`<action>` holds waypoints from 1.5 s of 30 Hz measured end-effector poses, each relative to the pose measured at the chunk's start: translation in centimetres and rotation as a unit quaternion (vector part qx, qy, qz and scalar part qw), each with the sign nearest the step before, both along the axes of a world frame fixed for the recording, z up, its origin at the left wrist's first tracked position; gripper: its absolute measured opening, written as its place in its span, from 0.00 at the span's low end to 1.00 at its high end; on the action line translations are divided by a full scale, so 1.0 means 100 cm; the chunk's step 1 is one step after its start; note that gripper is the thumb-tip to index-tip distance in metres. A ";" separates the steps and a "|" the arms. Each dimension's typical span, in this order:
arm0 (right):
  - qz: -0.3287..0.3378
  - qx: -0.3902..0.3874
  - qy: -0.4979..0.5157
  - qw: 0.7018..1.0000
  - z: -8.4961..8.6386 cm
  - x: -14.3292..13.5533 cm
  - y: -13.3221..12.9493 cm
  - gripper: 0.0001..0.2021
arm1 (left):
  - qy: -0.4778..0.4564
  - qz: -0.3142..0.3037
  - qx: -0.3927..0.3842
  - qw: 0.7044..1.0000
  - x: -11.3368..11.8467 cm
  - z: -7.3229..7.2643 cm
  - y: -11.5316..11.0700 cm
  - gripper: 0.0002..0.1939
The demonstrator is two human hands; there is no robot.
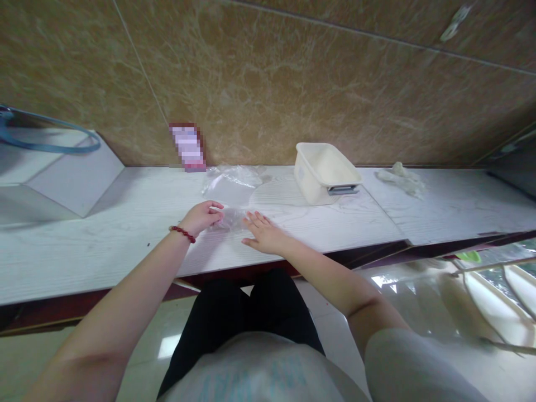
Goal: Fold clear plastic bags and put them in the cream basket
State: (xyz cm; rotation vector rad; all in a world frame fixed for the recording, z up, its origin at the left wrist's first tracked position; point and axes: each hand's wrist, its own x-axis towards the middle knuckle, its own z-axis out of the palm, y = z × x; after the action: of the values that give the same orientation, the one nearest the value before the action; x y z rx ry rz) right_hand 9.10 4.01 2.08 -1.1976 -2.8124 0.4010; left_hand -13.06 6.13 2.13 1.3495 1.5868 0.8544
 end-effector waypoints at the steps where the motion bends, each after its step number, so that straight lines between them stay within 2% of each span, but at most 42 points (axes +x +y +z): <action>1: -0.002 0.001 -0.002 1.000 0.000 0.000 0.000 0.34 | 0.007 -0.005 -0.002 1.000 -0.002 -0.002 0.000 0.18; 9: -0.002 0.008 -0.017 1.000 -0.003 -0.003 -0.005 0.33 | 0.071 -0.030 -0.018 0.997 -0.014 -0.013 -0.004 0.14; 17: 0.010 0.023 -0.013 1.000 -0.006 -0.007 -0.007 0.32 | 0.099 -0.032 -0.032 0.994 -0.019 -0.014 -0.006 0.15; 21: 0.007 0.013 -0.011 1.000 -0.008 -0.008 -0.006 0.32 | 0.165 -0.028 -0.031 0.985 -0.019 -0.011 -0.006 0.15; 26: 0.003 0.009 -0.012 1.000 -0.009 -0.008 -0.009 0.31 | 0.314 -0.068 0.018 0.947 -0.016 0.000 -0.012 0.14; 29: 0.002 0.014 -0.013 1.000 -0.008 -0.009 -0.011 0.31 | 0.427 -0.034 0.118 0.896 -0.001 0.009 -0.021 0.17; 31: 0.000 0.017 -0.014 1.000 -0.007 -0.010 -0.011 0.31 | 0.453 -0.054 0.195 0.868 0.017 0.011 -0.028 0.19; 33: 0.000 0.015 -0.018 1.000 -0.007 -0.011 -0.011 0.31 | 0.436 -0.153 0.229 0.857 0.034 0.007 -0.033 0.21; 34: 0.001 0.014 -0.019 1.000 -0.008 -0.010 -0.010 0.31 | 0.439 -0.168 0.227 0.853 0.041 0.003 -0.035 0.22; 36: 0.005 0.013 -0.015 1.000 -0.008 -0.009 -0.009 0.31 | 0.446 -0.179 0.200 0.853 0.049 -0.007 -0.036 0.24; 39: 0.011 0.008 0.005 1.000 -0.007 -0.004 -0.007 0.30 | 0.445 -0.181 0.180 0.859 0.048 -0.019 -0.035 0.27; 45: -0.022 0.006 0.053 0.998 -0.002 0.002 0.002 0.25 | 0.452 -0.197 0.172 0.853 0.035 -0.026 -0.035 0.28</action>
State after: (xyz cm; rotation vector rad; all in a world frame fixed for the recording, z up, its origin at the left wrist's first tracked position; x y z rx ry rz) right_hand 9.28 4.25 1.86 -1.1966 -2.6901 0.4299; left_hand -9.55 2.59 -0.44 2.4782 1.7363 0.2181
